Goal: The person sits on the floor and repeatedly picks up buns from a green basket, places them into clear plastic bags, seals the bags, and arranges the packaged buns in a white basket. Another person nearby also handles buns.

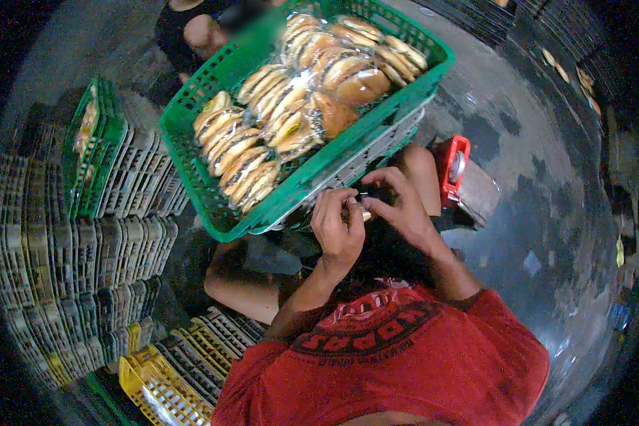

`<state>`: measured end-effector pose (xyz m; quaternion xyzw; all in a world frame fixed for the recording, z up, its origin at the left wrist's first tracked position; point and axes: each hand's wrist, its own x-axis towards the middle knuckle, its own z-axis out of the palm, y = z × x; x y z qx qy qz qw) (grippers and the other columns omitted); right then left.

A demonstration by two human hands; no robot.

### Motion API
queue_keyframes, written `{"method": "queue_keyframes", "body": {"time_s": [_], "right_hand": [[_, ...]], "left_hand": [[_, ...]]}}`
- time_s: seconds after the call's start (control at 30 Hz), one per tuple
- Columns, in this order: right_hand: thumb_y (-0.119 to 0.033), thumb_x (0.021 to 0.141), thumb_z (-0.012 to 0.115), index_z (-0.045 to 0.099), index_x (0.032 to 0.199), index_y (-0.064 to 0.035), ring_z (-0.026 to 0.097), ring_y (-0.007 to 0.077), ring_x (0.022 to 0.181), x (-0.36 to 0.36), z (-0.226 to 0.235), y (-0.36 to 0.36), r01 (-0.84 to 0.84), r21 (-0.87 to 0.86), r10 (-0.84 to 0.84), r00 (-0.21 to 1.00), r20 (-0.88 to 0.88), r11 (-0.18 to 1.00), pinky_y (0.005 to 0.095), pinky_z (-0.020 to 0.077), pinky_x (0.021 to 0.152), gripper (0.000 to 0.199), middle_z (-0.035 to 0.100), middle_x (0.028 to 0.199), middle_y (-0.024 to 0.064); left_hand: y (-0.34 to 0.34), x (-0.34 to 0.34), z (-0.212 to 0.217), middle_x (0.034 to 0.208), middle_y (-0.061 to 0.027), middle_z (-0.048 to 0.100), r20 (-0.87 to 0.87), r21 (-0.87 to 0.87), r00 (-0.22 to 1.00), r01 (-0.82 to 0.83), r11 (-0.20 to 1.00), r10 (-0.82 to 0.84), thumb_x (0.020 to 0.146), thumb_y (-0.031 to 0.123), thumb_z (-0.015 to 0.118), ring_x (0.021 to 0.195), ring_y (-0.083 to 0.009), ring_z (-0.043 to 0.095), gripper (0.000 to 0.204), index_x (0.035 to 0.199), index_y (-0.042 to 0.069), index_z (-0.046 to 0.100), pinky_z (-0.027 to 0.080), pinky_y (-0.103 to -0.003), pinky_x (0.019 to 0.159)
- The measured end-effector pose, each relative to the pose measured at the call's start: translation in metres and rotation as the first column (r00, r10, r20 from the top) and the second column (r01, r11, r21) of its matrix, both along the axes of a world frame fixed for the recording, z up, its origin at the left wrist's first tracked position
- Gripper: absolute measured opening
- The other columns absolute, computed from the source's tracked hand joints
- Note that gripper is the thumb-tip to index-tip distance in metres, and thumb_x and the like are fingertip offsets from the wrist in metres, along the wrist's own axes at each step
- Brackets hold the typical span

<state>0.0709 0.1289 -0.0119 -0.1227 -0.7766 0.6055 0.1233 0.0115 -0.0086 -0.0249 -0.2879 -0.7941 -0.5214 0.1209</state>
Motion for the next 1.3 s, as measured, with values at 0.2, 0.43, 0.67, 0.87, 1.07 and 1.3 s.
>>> {"method": "queue_keyframes", "body": {"time_s": [0.2,0.43,0.67,0.87,1.07,1.3], "right_hand": [[-0.016,0.074,0.079,0.064,0.102,-0.0022,0.058,0.0290,0.104,-0.004,0.004,-0.006,-0.190,0.199,0.218,0.967,-0.131,0.962,0.0360,0.0464,0.091,0.035,0.061,0.108,0.0126],[-0.024,0.075,0.079,0.059,0.111,-0.0014,0.053,0.0266,0.103,-0.006,0.037,-0.001,0.164,0.427,-0.098,0.980,-0.172,0.889,0.0367,0.0426,0.092,0.047,0.057,0.102,0.0111],[-0.020,0.079,0.078,0.041,0.136,0.0009,0.054,0.0281,0.118,-0.007,0.020,0.020,0.247,-0.233,-0.262,0.964,-0.036,0.941,0.0413,0.0433,0.101,0.071,0.054,0.130,0.0141],[-0.011,0.082,0.073,0.041,0.138,0.0004,0.054,0.0263,0.120,0.027,0.000,0.055,0.280,-0.292,-0.311,0.948,-0.066,0.915,0.0384,0.0412,0.103,0.065,0.054,0.131,0.0139],[-0.011,0.084,0.070,0.040,0.140,0.0007,0.053,0.0268,0.120,0.034,0.003,0.057,0.272,-0.258,-0.289,0.957,-0.030,0.927,0.0376,0.0409,0.103,0.065,0.054,0.131,0.0143],[-0.014,0.085,0.069,0.030,0.147,0.0014,0.053,0.0292,0.120,0.038,-0.004,0.069,0.392,0.016,-0.391,0.919,-0.054,0.920,0.0374,0.0418,0.102,0.074,0.052,0.133,0.0184]], "left_hand": [[-0.020,-0.011,0.011,0.089,-0.0061,0.060,0.470,0.270,0.881,-0.083,0.959,-0.057,0.086,0.000,0.061,0.084,-0.0165,0.057,0.016,0.101,0.000,0.060,0.047,-0.032,0.075],[-0.023,-0.021,0.057,0.111,-0.0091,0.061,0.594,0.141,0.794,0.055,0.989,-0.129,0.089,0.012,0.069,0.103,-0.0151,0.057,0.034,0.116,-0.001,0.053,0.048,-0.031,0.089],[0.003,-0.078,0.095,0.108,-0.0156,0.063,0.125,-0.104,0.929,0.361,0.927,-0.348,0.087,0.025,0.068,0.106,-0.0305,0.061,0.029,0.102,0.000,0.064,0.051,-0.041,0.089],[0.033,-0.157,0.084,0.099,-0.0246,0.066,0.024,-0.890,0.975,0.120,0.439,-0.219,0.080,0.045,0.071,0.094,-0.0406,0.064,0.054,0.104,-0.002,0.062,0.053,-0.048,0.082],[0.106,-0.190,0.057,0.101,-0.0224,0.068,-0.010,-0.397,0.913,0.372,0.839,-0.409,0.070,0.036,0.078,0.091,-0.0360,0.067,0.049,0.096,-0.004,0.066,0.052,-0.048,0.081],[0.168,-0.205,0.063,0.093,-0.0204,0.070,0.084,-0.594,0.753,0.563,0.574,-0.652,0.067,0.031,0.077,0.086,-0.0373,0.068,0.040,0.092,0.001,0.069,0.054,-0.047,0.074]]}}
